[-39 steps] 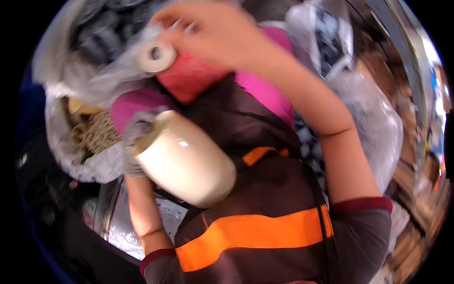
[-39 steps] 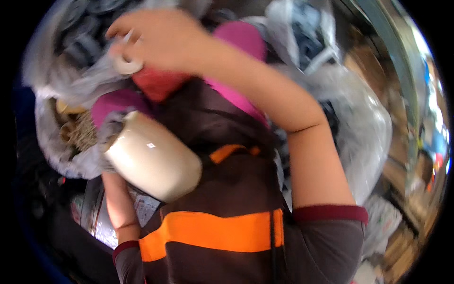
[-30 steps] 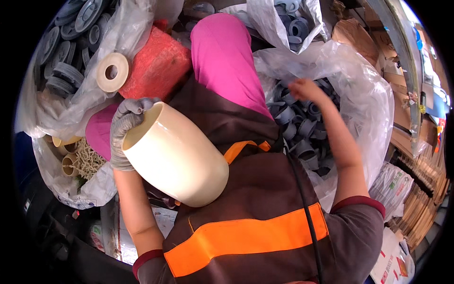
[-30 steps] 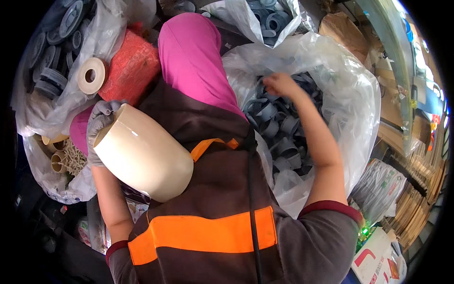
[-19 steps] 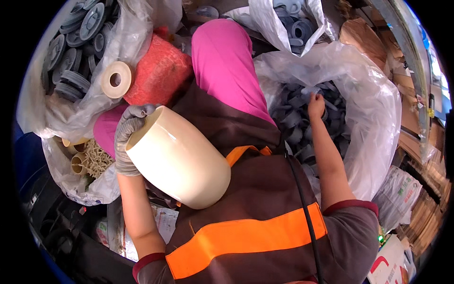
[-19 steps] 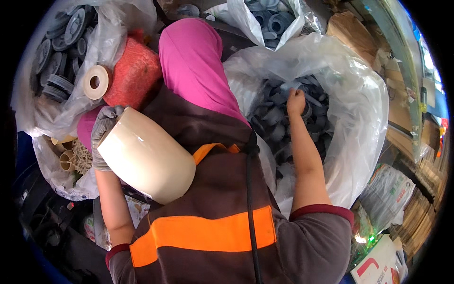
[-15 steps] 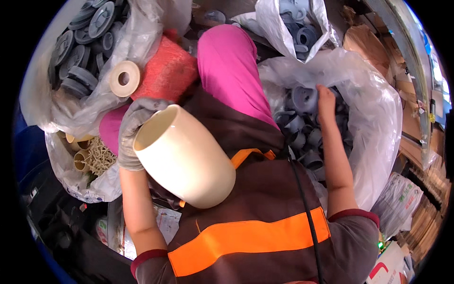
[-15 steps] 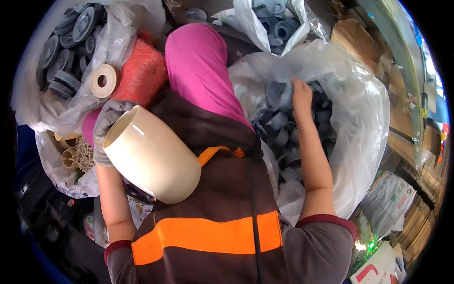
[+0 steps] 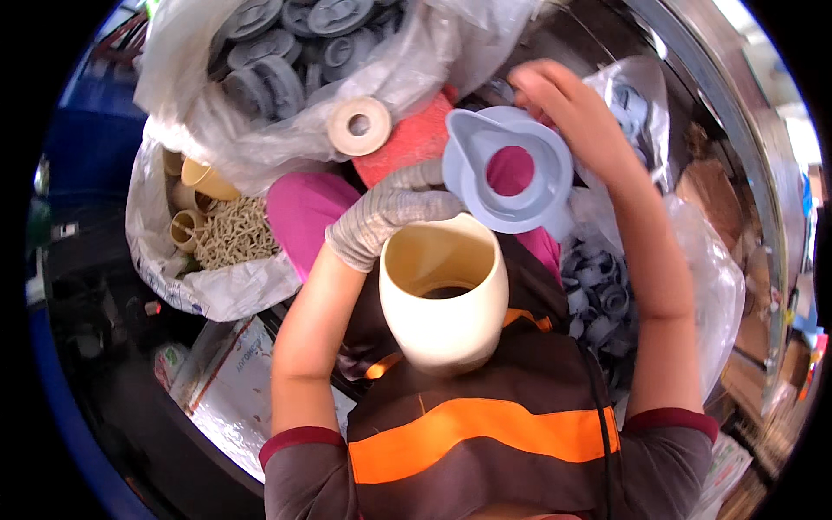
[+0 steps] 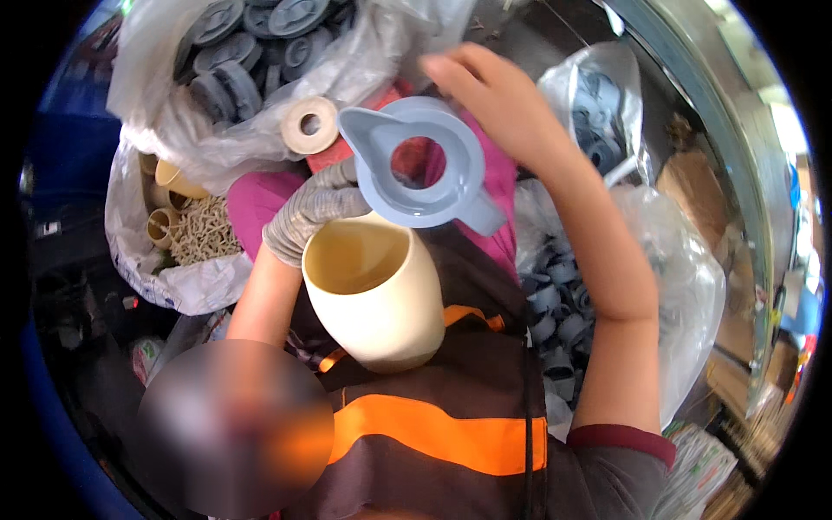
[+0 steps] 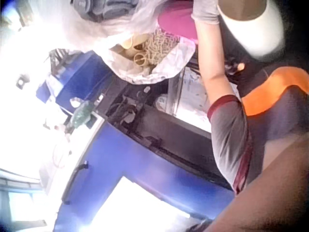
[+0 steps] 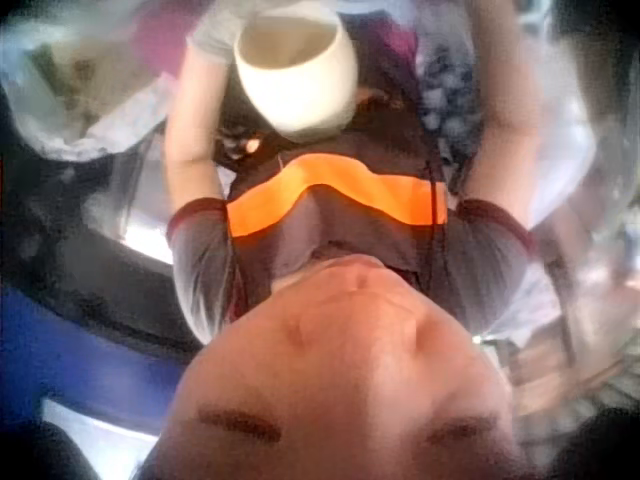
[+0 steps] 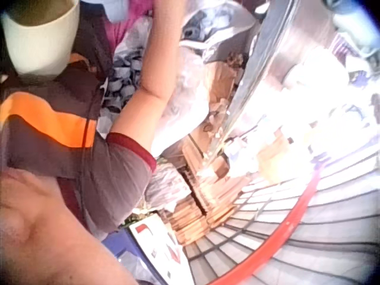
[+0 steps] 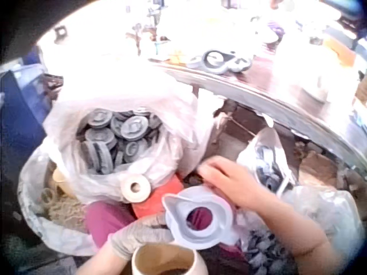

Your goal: The person assembles carafes by picking up a beige pitcher body, fitting a blue lid with a handle onto the top, and pressing it down firmly by hand to secure it.

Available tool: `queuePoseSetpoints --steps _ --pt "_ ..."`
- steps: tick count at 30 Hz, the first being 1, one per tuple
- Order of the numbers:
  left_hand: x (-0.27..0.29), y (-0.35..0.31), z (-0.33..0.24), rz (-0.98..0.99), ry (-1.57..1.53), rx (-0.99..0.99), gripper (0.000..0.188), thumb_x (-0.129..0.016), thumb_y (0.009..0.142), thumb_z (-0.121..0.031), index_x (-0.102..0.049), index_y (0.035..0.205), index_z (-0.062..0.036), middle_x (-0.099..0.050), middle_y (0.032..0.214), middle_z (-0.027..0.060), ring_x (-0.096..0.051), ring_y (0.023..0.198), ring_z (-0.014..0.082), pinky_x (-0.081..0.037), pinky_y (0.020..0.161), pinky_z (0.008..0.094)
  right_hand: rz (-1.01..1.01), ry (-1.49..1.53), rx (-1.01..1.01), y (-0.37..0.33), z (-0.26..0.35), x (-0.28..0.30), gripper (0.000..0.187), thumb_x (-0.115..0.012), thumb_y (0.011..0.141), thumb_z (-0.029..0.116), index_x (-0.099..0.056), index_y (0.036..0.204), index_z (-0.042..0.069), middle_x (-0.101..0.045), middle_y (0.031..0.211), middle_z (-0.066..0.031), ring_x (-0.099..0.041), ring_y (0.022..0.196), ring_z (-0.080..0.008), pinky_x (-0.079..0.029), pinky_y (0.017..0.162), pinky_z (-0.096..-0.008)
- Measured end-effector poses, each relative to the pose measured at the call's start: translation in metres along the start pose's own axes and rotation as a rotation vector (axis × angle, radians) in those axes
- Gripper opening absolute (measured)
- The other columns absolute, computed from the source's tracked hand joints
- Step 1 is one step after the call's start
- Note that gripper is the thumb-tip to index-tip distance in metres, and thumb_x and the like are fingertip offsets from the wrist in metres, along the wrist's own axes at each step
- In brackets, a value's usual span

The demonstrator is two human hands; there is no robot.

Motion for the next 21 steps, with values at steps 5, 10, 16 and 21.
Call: queuePoseSetpoints --steps 5,10,16,21 --pt "0.039 -0.019 0.008 -0.094 -0.130 -0.102 0.052 -0.065 0.084 -0.014 -0.048 0.130 0.0020 -0.060 0.119 0.0120 -0.060 0.106 0.0212 -0.046 0.094 0.0336 0.214 0.540 -0.082 -0.078 -0.037 -0.073 0.065 -0.063 0.086 0.023 -0.034 0.138 -0.002 -0.054 0.121 -0.0112 -0.051 0.110 -0.0169 -0.037 0.100 -0.0335" --pt "0.056 -0.030 0.030 -0.149 -0.272 -0.024 0.045 -0.062 0.082 -0.015 -0.052 0.122 0.0050 -0.061 0.114 0.0157 -0.062 0.102 0.0230 -0.048 0.092 0.0341 -0.152 0.377 -0.134 -0.075 -0.041 -0.078 0.050 -0.064 0.087 0.016 -0.047 0.129 -0.004 -0.056 0.119 -0.0126 -0.055 0.105 -0.0159 -0.044 0.089 -0.0285" --pt "0.076 -0.028 0.042 -0.201 -0.153 -0.022 0.036 -0.054 0.075 -0.006 -0.058 0.109 0.0050 -0.064 0.107 0.0167 -0.064 0.096 0.0251 -0.049 0.091 0.0362 0.167 0.591 -0.316 -0.039 -0.012 -0.060 0.036 -0.057 0.093 0.025 -0.057 0.114 -0.005 -0.049 0.070 0.0018 -0.040 0.048 -0.0037 -0.034 0.042 -0.0191" --pt "0.085 -0.032 0.073 -0.221 -0.697 -0.063 0.036 -0.060 0.085 -0.017 -0.056 0.114 0.0042 -0.062 0.111 0.0185 -0.063 0.099 0.0269 -0.050 0.092 0.0393 0.341 0.467 -0.433 -0.033 -0.009 -0.082 0.040 -0.059 0.092 0.031 -0.059 0.112 -0.004 -0.049 0.073 0.0013 -0.040 0.047 -0.0026 -0.033 0.041 -0.0187"
Point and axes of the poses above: each hand's wrist, its own y-axis towards the middle knuckle, its own x-axis out of the back of the hand, z = x × y, the point moved 7 cm from there along y, towards the middle knuckle
